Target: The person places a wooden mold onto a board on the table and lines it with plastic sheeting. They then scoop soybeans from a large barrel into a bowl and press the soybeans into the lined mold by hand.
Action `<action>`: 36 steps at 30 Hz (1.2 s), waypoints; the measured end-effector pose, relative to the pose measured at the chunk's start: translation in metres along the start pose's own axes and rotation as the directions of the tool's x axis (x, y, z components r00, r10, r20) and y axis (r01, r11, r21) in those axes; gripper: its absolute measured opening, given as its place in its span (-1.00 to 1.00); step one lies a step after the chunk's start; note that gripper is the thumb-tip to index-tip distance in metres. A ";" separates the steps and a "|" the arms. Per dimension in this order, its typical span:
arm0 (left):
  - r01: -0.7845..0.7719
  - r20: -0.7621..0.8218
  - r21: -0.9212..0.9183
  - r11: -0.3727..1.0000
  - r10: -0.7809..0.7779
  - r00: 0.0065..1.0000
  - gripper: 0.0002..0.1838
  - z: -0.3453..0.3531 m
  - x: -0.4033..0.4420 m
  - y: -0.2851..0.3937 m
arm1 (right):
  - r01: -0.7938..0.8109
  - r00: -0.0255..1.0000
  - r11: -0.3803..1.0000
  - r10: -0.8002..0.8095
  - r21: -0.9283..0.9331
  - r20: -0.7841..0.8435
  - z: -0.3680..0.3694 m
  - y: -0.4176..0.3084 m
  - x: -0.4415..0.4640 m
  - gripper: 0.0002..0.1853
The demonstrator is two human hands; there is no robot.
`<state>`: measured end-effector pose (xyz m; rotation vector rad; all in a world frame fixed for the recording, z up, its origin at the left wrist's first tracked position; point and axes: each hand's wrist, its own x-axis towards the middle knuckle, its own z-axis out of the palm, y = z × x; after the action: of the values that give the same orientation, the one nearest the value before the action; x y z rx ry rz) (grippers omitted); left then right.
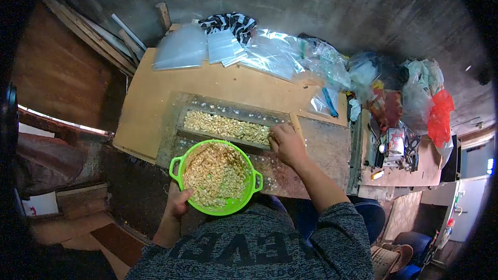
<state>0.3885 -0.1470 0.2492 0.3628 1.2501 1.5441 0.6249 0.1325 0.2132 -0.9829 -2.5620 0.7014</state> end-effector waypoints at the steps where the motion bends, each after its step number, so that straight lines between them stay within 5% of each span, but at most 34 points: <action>1: 0.006 -0.004 0.007 1.000 -0.006 1.000 -0.07 0.001 0.000 0.001 | -0.002 1.000 1.000 0.002 -0.002 -0.001 -0.001 -0.002 0.000 -0.78; 3: 0.002 0.009 0.009 1.000 -0.002 1.000 -0.07 0.002 0.001 0.003 | 0.128 0.991 0.992 -0.128 -0.003 0.042 -0.001 -0.007 -0.001 -0.79; 9: 0.016 -0.033 0.006 1.000 -0.016 0.999 -0.06 -0.001 -0.003 -0.003 | -0.023 1.000 0.998 0.024 -0.063 0.003 -0.006 0.011 -0.009 -0.84; 13: 0.041 -0.035 -0.021 0.999 -0.042 0.999 -0.08 -0.001 -0.003 -0.001 | 0.031 0.999 0.995 -0.033 -0.094 -0.022 -0.013 0.010 -0.013 -0.86; 21: 0.015 -0.004 -0.015 1.000 -0.015 1.000 -0.09 -0.004 -0.003 -0.005 | -0.368 0.926 0.927 0.373 0.075 -0.062 -0.034 0.002 -0.016 -0.77; 25: 0.017 0.031 -0.034 0.999 -0.016 0.999 -0.09 0.000 -0.002 -0.002 | -0.422 0.899 0.898 0.432 0.123 -0.072 -0.035 0.008 -0.022 -0.68; 27: 0.011 0.026 -0.011 1.000 -0.011 1.000 -0.10 0.002 -0.003 0.000 | -0.536 0.843 0.823 0.532 0.187 0.073 -0.036 0.007 -0.024 -0.74; 36: -0.029 0.071 0.034 0.999 0.027 0.997 -0.13 0.002 -0.002 -0.001 | -0.400 0.916 0.914 0.396 0.074 0.054 -0.038 0.004 -0.030 -0.77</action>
<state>0.3912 -0.1478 0.2502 0.4556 1.2230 1.5220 0.6657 0.1268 0.2400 -1.4978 -2.3587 0.9301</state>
